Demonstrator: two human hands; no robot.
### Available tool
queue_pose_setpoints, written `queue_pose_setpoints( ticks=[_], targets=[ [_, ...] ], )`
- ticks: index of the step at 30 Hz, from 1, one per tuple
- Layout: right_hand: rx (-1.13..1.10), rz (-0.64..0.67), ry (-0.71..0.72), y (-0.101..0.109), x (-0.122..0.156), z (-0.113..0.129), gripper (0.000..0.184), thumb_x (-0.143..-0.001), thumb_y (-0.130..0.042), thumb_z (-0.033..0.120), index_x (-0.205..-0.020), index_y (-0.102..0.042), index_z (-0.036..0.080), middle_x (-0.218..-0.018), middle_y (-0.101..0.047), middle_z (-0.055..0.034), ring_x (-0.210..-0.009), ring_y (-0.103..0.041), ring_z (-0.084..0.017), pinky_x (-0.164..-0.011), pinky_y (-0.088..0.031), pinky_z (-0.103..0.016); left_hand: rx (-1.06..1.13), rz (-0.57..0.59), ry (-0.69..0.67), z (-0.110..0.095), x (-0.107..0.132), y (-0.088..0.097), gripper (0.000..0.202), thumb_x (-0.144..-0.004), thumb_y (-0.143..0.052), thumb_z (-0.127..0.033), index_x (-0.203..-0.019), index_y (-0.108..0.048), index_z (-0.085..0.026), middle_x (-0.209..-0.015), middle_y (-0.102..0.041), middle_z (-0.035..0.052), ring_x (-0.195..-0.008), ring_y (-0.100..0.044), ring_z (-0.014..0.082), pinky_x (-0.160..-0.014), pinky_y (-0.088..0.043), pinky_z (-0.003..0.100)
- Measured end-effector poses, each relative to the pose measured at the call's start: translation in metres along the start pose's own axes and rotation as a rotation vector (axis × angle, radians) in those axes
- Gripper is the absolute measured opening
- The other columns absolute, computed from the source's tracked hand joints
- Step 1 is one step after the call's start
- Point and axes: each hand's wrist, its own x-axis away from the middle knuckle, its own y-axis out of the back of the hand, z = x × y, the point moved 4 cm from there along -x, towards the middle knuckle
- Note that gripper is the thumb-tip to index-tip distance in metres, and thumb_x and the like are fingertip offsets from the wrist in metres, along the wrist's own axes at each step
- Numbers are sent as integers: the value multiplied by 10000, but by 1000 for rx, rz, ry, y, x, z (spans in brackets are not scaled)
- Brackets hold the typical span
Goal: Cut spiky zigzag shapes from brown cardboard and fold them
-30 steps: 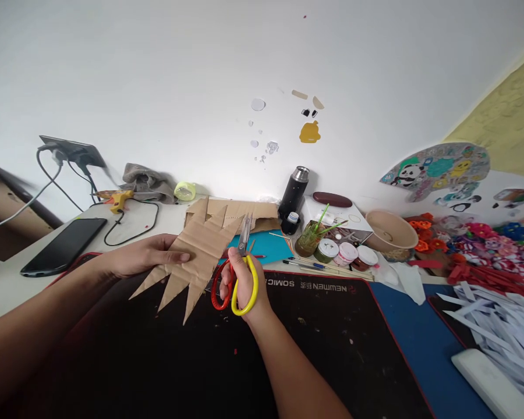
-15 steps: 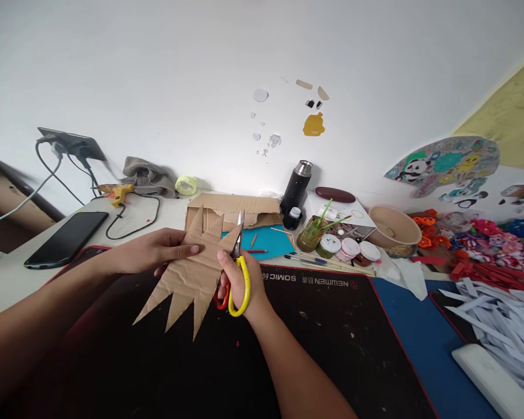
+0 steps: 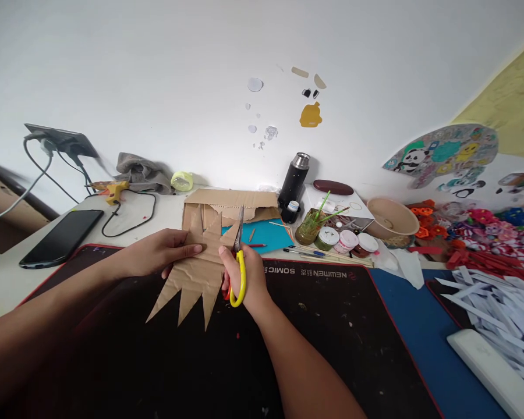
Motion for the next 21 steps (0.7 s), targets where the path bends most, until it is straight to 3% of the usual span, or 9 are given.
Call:
queue_pose_setpoints(
  ticks=[13, 21],
  targets=[
    [77, -7, 28, 2, -8, -14, 474, -850, -687, 693, -743, -520, 262, -397, -486, 79, -289, -513, -153, -309, -369, -221, -103, -49, 64, 0, -3, -8, 534, -851, -645, -732, -707, -432, -264, -539, -570, -32, -441, -649, 223, -438, -407, 306],
    [146, -31, 22, 5, -10, -15, 509, -860, -687, 701, -685, -501, 260, -395, -500, 63, -294, -521, -146, -327, -359, -216, -141, -55, 57, -1, -4, -14, 445, -901, -596, -653, -728, -454, -268, -528, -556, -24, -428, -630, 227, -446, -417, 317]
  ],
)
